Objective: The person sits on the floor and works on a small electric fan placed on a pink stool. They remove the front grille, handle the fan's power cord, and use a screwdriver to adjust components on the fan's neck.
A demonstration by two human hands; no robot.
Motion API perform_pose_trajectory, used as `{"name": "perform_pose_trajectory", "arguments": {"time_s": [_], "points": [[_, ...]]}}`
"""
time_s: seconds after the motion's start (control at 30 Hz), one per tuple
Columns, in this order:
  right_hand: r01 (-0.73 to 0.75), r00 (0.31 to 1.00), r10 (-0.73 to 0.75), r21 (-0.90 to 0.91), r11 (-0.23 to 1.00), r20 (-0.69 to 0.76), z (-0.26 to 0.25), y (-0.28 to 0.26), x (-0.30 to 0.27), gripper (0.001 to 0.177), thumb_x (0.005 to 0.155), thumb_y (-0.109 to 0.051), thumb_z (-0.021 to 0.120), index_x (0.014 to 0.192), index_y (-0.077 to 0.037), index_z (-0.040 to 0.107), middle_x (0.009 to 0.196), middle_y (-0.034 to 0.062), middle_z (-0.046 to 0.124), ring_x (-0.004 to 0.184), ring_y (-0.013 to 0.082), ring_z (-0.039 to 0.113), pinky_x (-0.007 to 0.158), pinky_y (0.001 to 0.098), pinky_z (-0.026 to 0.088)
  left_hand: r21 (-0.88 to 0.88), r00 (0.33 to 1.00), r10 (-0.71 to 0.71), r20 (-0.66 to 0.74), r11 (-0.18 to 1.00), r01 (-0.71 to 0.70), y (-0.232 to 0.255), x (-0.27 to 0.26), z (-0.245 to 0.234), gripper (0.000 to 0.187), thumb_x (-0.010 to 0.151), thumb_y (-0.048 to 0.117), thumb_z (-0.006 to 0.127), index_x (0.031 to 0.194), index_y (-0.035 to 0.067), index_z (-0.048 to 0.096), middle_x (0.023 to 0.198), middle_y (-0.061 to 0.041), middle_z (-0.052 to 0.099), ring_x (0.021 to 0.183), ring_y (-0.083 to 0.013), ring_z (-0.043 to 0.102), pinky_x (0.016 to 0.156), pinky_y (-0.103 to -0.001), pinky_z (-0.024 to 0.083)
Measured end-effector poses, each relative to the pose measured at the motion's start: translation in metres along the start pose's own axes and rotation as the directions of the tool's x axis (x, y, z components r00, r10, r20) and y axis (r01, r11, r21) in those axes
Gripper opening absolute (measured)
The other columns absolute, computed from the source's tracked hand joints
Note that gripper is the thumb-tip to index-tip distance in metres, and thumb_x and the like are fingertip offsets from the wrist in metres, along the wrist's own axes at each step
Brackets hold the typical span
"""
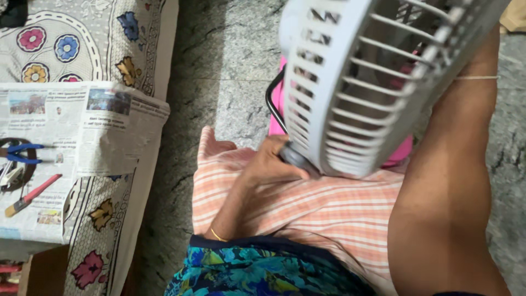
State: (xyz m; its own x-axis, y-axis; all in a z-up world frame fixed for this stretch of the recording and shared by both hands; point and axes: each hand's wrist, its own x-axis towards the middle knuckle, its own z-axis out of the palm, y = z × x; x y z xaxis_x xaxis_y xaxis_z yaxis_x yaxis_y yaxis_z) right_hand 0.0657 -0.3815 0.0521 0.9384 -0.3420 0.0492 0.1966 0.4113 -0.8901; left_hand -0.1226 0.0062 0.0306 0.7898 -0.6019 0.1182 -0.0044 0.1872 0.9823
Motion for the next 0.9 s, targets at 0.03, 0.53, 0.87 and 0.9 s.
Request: {"name": "perform_pose_trajectory", "arguments": {"time_s": [0.03,0.53,0.87,0.9], "points": [[-0.003,1.0,0.003,-0.026,1.0,0.006,0.003,0.001,0.004,0.027,0.107,-0.023,0.06,0.115,0.002,0.067,0.104,0.0155,0.071,0.091,0.0272,0.072,0.08,0.037,0.059,0.029,0.999,0.032,-0.02,0.999,-0.032,0.001,-0.002,0.01,0.034,0.075,0.012,0.091,0.104,0.002,0.076,0.099,-0.003,0.078,0.09,-0.0093,0.073,0.082,-0.025,0.059],[0.167,0.978,-0.206,-0.547,0.82,-0.01,-0.011,-0.029,-0.027,0.028,0.104,-0.033,0.066,0.097,-0.005,0.066,0.087,0.0097,0.065,0.078,0.0239,0.065,0.068,0.0342,0.053,0.329,0.917,0.344,-0.204,0.906,-0.267,-0.078,-0.004,0.065,0.033,0.078,0.017,0.091,0.102,0.003,0.074,0.091,-0.002,0.067,0.079,-0.0119,0.062,0.068,-0.028,0.047],[0.913,0.371,-0.622,-0.392,0.11,0.69,0.042,-0.073,-0.254,0.034,0.102,-0.039,0.07,0.085,-0.01,0.065,0.075,0.0057,0.062,0.069,0.0218,0.061,0.06,0.0323,0.049,0.002,0.931,0.198,-0.307,0.978,-0.207,-0.078,0.001,0.085,0.036,0.084,0.017,0.087,0.111,0.003,0.068,0.097,-0.002,0.071,0.088,-0.0076,0.063,0.077,-0.025,0.051],[0.94,0.313,-0.603,-0.329,0.089,0.733,0.05,-0.072,-0.277,0.034,0.101,-0.04,0.071,0.084,-0.01,0.065,0.074,0.0054,0.061,0.068,0.0216,0.061,0.059,0.0322,0.048,0.016,0.918,0.246,-0.31,0.967,-0.254,-0.077,0.001,0.087,0.036,0.087,0.016,0.085,0.114,0.002,0.068,0.101,-0.003,0.073,0.092,-0.008,0.065,0.081,-0.025,0.052]]}}
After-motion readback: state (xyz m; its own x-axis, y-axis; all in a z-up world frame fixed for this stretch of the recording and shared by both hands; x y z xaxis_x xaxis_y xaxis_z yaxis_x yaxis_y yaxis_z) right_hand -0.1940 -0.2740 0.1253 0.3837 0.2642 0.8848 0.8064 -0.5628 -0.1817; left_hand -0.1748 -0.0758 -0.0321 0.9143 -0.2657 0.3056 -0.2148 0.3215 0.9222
